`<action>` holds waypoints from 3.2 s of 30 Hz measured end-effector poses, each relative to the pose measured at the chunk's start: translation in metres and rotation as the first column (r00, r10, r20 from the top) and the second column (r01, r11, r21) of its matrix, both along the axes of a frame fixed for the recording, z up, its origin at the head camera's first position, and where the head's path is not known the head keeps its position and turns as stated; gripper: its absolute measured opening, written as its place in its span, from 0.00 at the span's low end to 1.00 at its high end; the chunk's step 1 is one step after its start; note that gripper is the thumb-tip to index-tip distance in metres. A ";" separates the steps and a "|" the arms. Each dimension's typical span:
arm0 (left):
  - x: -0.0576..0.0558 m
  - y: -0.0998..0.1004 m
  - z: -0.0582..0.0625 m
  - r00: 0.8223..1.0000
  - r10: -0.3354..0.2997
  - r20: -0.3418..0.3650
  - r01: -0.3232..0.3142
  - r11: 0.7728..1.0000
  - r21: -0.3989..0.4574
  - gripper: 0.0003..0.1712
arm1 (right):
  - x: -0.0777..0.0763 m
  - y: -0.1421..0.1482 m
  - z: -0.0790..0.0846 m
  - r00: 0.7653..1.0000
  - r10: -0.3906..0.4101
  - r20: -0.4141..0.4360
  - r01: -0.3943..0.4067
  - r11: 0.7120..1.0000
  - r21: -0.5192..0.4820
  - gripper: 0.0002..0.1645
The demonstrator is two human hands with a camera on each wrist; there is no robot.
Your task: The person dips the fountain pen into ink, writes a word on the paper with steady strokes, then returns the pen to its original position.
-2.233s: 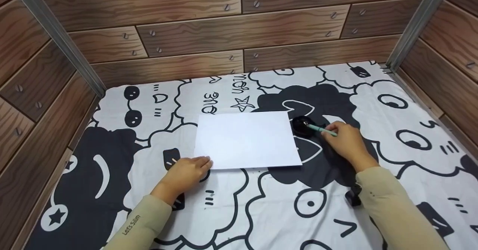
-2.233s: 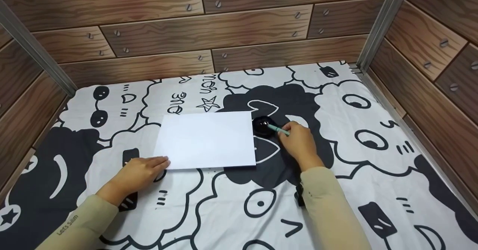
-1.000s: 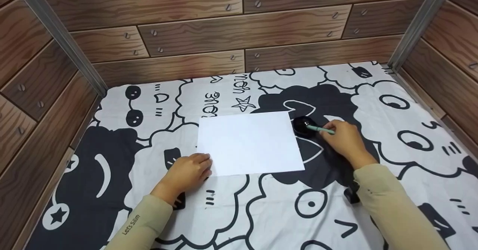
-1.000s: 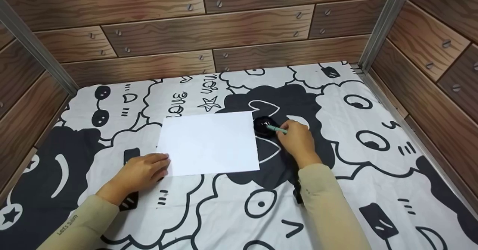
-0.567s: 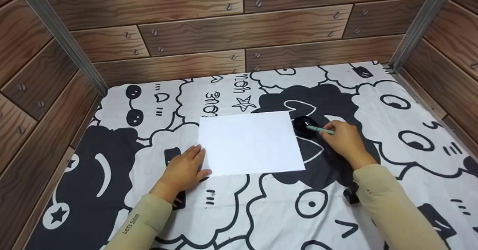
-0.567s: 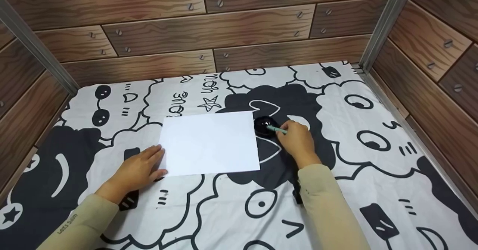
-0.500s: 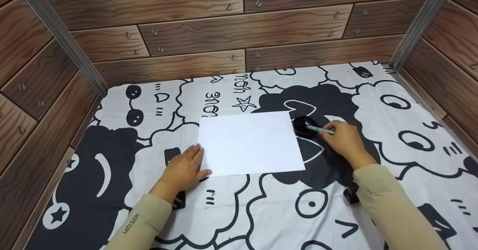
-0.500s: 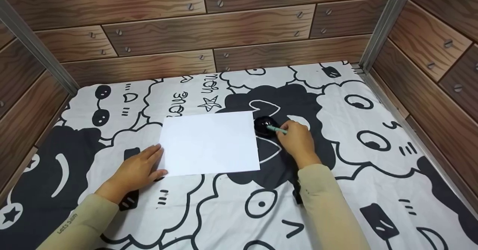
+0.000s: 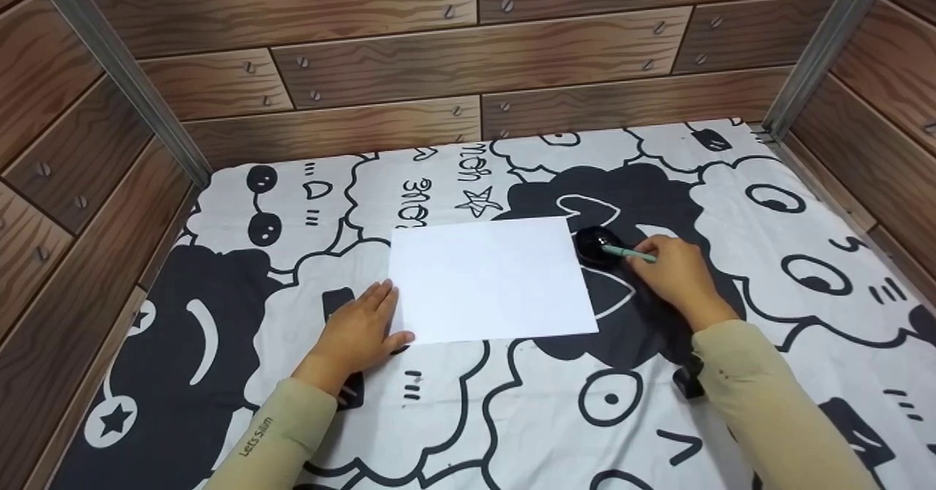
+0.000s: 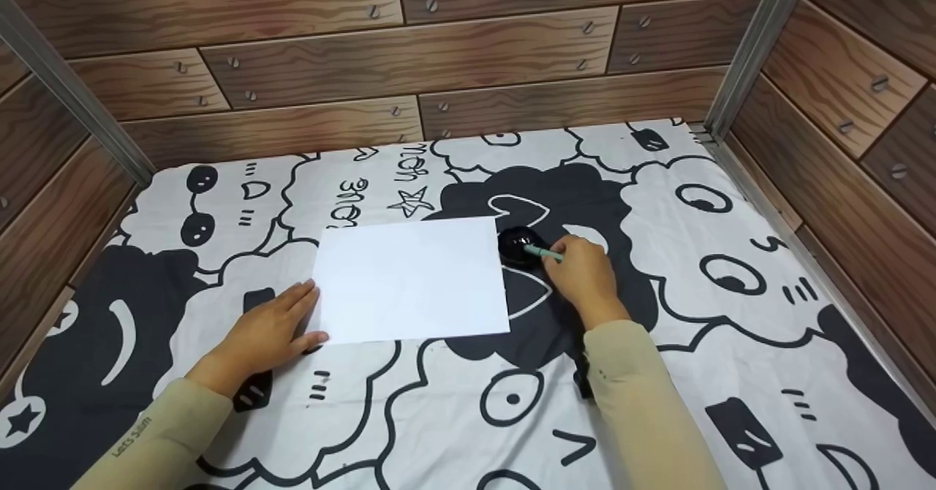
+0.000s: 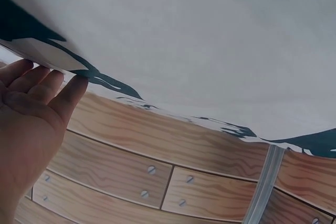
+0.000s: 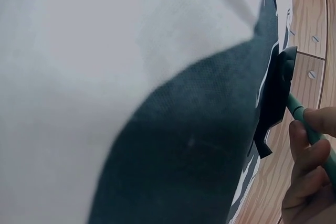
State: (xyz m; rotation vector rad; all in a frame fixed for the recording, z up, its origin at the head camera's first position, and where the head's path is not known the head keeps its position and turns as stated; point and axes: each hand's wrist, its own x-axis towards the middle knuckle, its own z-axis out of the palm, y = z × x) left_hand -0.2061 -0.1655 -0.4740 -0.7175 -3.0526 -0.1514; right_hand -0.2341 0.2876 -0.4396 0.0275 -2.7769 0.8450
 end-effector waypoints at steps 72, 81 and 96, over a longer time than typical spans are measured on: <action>0.001 0.003 0.002 1.000 0.020 0.014 -0.020 1.000 0.017 0.46 | 0.001 0.004 0.001 0.999 0.020 -0.032 -0.019 1.000 0.015 0.09; 0.001 0.003 0.003 0.999 0.024 0.022 -0.024 0.999 0.021 0.46 | 0.002 0.003 0.002 0.997 0.011 -0.076 -0.013 1.000 -0.026 0.10; 0.001 0.002 0.002 1.000 0.019 0.022 -0.019 1.000 -0.009 0.47 | 0.001 -0.004 0.000 0.980 -0.020 -0.196 0.006 0.997 -0.072 0.11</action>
